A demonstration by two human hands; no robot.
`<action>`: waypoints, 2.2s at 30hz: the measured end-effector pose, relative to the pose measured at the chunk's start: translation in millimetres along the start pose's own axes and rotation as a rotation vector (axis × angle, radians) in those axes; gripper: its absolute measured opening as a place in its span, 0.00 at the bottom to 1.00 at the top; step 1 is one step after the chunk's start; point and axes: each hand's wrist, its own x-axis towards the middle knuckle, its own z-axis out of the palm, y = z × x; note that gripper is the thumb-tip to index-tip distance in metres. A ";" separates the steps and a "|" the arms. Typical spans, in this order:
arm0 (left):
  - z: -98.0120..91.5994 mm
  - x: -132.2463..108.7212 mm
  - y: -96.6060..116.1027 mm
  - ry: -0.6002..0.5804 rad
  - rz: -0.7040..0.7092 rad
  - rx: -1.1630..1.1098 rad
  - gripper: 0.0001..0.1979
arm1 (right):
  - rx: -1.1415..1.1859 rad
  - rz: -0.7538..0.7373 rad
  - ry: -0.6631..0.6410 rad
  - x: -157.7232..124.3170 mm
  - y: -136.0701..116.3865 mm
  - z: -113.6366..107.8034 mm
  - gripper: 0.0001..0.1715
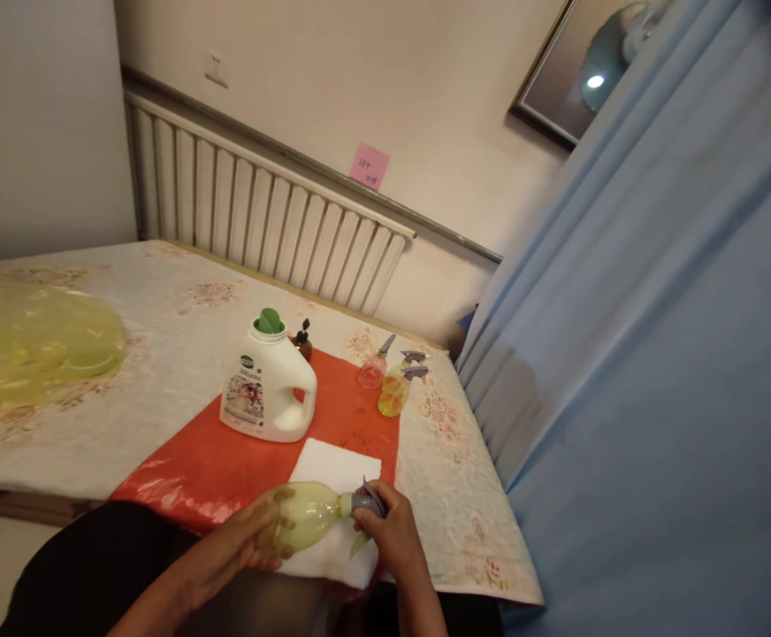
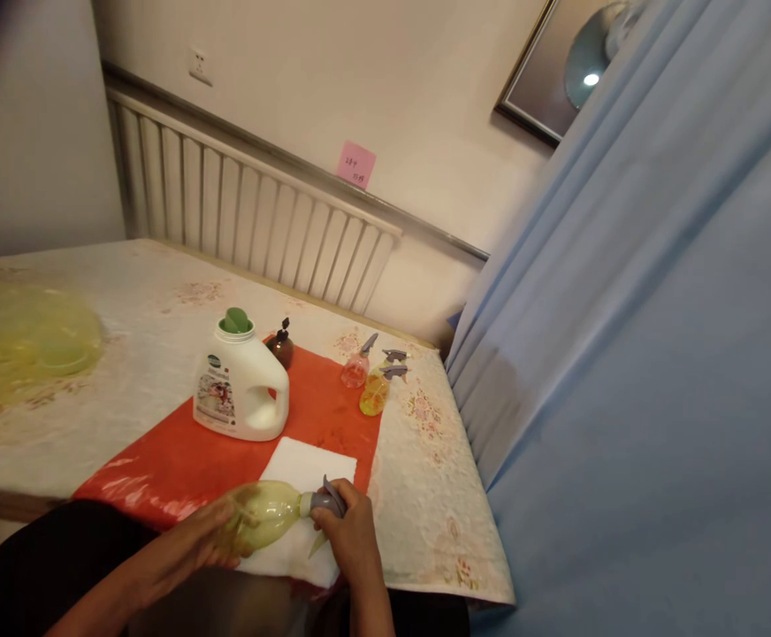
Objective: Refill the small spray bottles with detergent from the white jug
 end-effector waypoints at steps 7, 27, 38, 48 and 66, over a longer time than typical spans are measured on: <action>3.3 1.3 0.4 -0.009 -0.052 -0.016 0.30 | -0.009 0.007 -0.003 -0.6 0.9 0.8 0.08; 7.4 -9.1 7.7 -0.055 0.006 0.041 0.26 | 0.024 0.009 0.004 -0.9 1.4 2.2 0.08; 15.1 -6.7 10.3 -0.130 0.080 -0.083 0.26 | 0.013 0.018 0.029 0.1 5.6 4.6 0.06; 10.4 -6.1 8.7 -0.073 0.086 -0.023 0.32 | 0.066 0.035 0.031 -0.5 2.9 6.1 0.06; 6.2 1.6 -0.7 -0.092 0.062 -0.061 0.24 | 0.024 0.062 0.023 -2.3 2.3 4.6 0.07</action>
